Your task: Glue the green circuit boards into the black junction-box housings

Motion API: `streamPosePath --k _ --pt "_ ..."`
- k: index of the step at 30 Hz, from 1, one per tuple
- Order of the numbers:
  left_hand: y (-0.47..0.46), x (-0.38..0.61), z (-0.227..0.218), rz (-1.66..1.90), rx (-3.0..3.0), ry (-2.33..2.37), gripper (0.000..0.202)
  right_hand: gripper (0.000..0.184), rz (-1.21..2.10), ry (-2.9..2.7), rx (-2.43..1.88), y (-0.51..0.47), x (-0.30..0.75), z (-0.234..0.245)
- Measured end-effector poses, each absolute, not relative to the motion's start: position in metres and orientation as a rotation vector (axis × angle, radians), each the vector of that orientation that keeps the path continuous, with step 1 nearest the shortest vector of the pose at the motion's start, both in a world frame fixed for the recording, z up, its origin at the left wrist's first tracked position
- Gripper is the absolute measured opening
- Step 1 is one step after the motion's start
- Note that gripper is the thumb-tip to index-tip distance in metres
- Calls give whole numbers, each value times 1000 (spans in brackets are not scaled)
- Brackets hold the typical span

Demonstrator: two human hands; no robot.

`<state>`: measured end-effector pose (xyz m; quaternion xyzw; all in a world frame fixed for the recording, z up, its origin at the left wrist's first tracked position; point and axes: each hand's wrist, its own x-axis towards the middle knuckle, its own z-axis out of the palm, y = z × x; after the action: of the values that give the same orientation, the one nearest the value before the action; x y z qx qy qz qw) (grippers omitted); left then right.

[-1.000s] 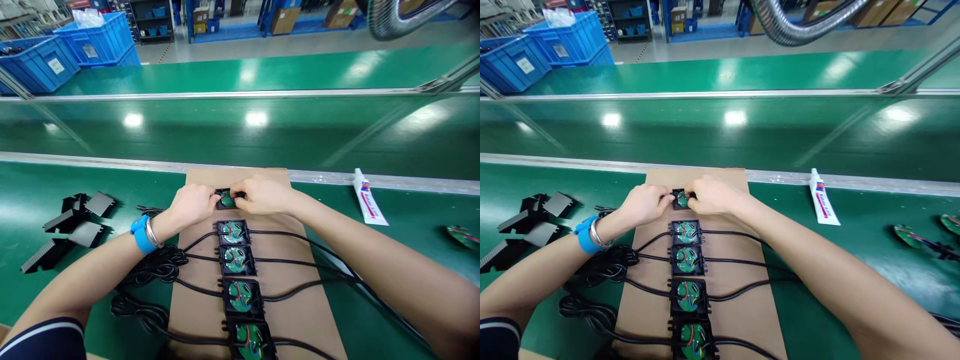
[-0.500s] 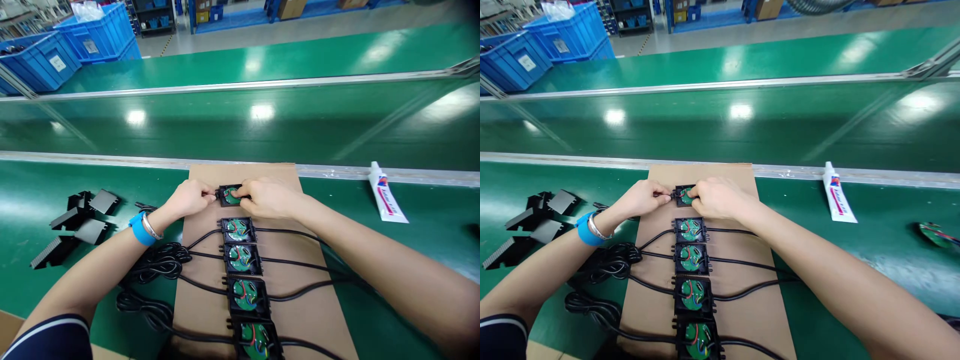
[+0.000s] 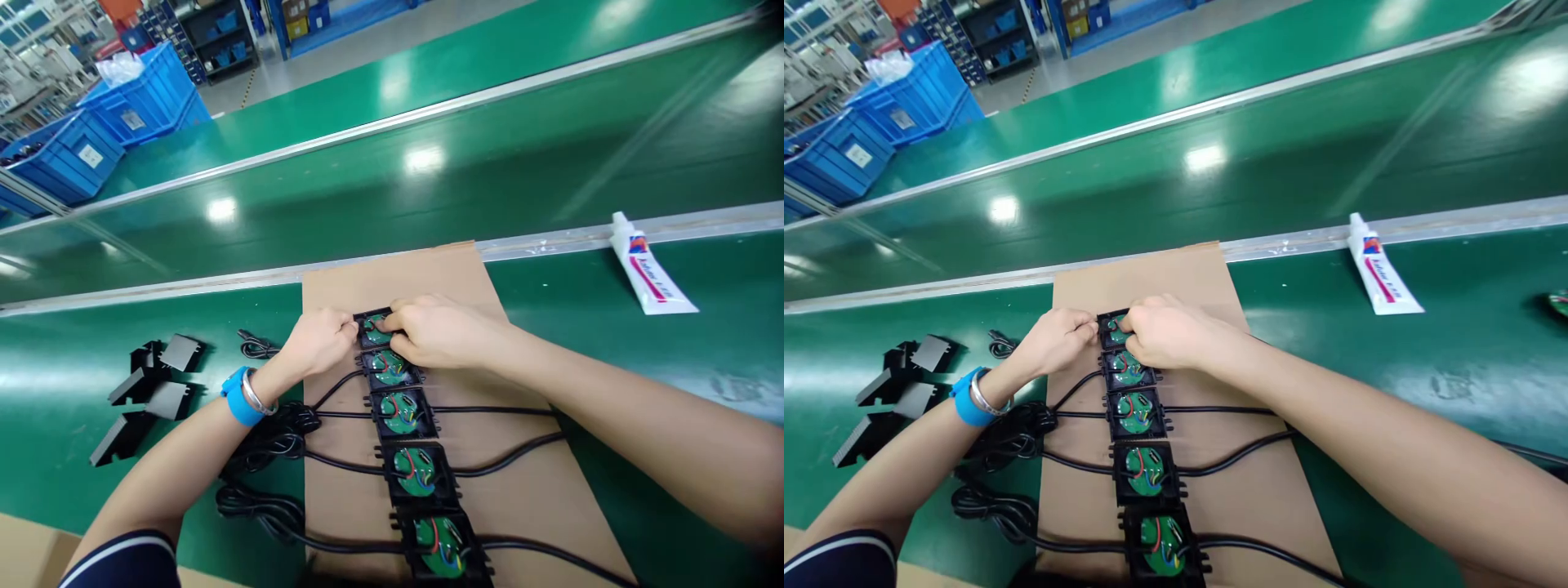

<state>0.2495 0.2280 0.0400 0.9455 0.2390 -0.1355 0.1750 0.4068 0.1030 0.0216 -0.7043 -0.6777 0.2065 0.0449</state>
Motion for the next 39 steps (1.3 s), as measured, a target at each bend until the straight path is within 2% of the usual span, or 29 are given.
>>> streamPosePath --k 4,17,23,25,28,32,39 --pt "227 253 39 -499 2785 671 40 41 639 -2082 -2133 104 408 21" --pt "198 244 22 -461 3279 660 32 34 600 -2114 -2097 107 405 28" --pt "198 240 38 -324 3270 684 26 33 560 -2106 -2108 107 402 28" --pt "192 235 41 -264 3229 626 31 33 564 -2108 -2098 106 402 29" --pt "182 233 39 -368 3169 548 43 35 600 -2094 -2102 105 403 29" --pt "179 238 36 -444 3122 659 40 36 606 -2082 -2118 105 404 28" --pt "195 239 36 -152 2981 554 34 34 662 -2067 -2054 105 410 24"
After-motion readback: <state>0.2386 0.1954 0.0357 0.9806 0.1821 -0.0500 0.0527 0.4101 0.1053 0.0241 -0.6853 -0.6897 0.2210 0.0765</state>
